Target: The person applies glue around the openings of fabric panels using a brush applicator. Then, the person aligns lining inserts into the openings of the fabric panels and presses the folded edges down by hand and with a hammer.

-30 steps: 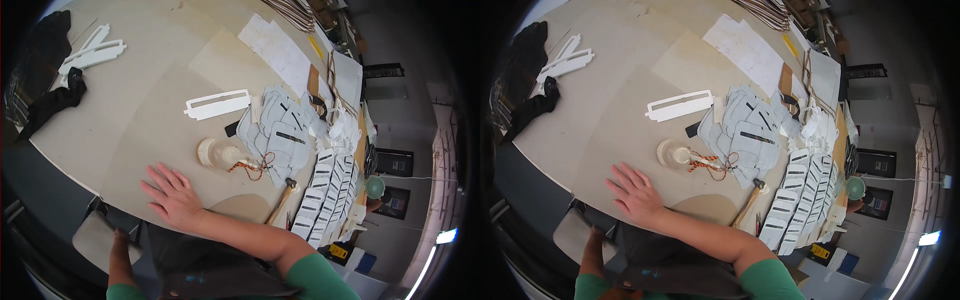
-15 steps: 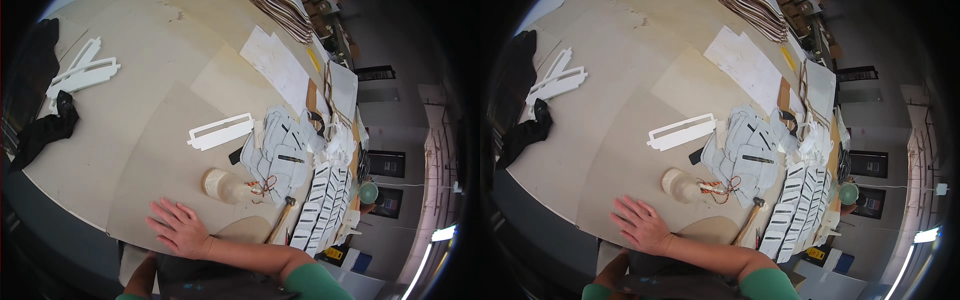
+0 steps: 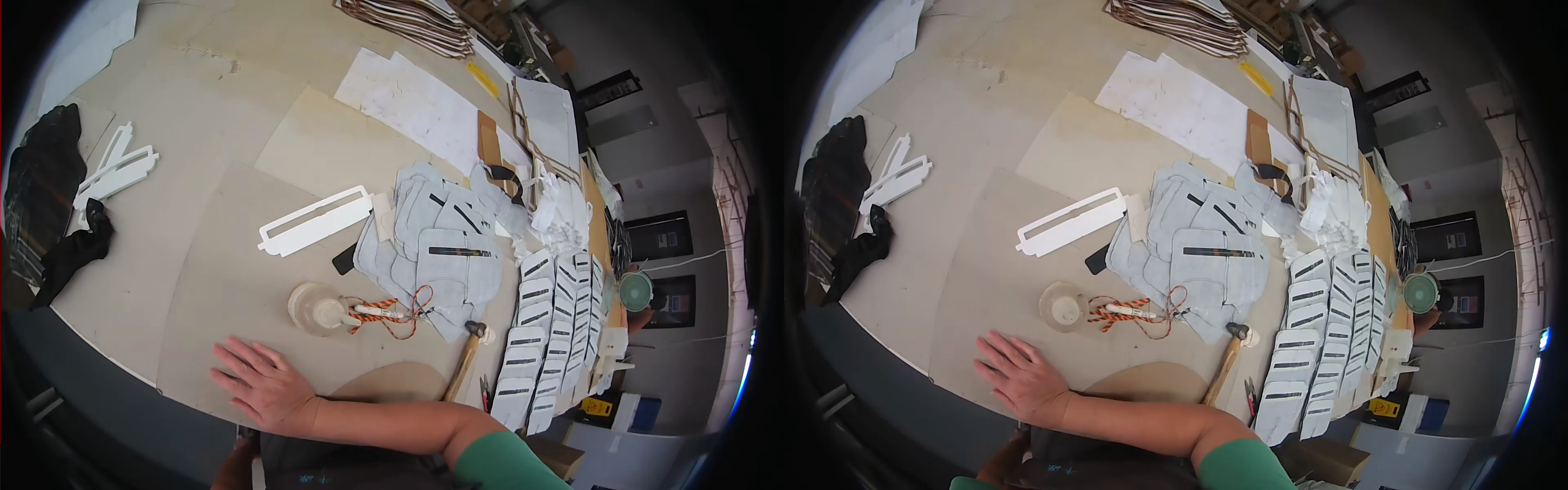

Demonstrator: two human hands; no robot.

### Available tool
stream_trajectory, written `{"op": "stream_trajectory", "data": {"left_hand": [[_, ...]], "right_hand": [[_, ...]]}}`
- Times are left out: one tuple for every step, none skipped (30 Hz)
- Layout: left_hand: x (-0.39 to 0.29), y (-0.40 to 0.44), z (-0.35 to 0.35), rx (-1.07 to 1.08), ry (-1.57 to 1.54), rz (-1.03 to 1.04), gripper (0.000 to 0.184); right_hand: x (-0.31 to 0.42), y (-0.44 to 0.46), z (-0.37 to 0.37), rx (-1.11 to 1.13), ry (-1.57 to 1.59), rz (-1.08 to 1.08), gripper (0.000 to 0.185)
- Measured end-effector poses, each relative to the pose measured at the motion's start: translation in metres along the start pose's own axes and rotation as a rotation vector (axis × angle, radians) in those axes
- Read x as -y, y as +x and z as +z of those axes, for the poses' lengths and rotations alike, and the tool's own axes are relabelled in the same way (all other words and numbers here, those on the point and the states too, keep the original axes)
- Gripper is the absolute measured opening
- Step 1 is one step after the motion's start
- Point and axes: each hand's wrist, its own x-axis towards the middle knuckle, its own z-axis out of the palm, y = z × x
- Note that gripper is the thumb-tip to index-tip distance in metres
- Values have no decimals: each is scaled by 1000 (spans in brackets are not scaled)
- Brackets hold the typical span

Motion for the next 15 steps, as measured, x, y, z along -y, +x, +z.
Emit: {"op": "stream_trajectory", "data": {"left_hand": [[-2,6,-2,3,17,-10,39],[-3,11,-2,4,34,-26,38],[-3,13,-2,7,50,-48,38],[-1,13,-3,9,68,-74,37],[-4,11,-13,12,87,-106,37],[0,8,-15,13,109,-140,37],[3,2,-16,19,129,-176,36],[1,-6,-23,31,150,-212,36],[5,-17,-24,47,175,-246,35],[7,-25,-25,59,198,-278,35],[4,-26,-33,63,219,-305,35],[10,-25,-33,66,243,-330,34],[18,-25,-35,70,271,-356,34],[21,-28,-43,74,299,-384,34],[24,-30,-47,77,326,-406,33]], "right_hand": [[-1,0,0,-3,3,-16,55],[-1,-1,-1,10,22,-8,56],[-1,-1,0,23,45,-4,56],[-2,-2,1,17,60,-31,56],[-2,-3,2,16,65,-14,57],[-3,-3,2,12,71,-1,58],[-4,-4,2,2,92,-32,58],[-5,-5,1,7,71,-27,58],[-4,-5,1,7,51,-20,59],[-4,-6,3,-8,71,-44,59],[-5,-6,4,-10,65,-40,59],[-7,-7,5,-15,55,-35,60],[-9,-7,5,-34,63,-62,60],[-9,-6,5,-25,47,-58,60],[-8,-8,6,-14,26,-50,61]]}}
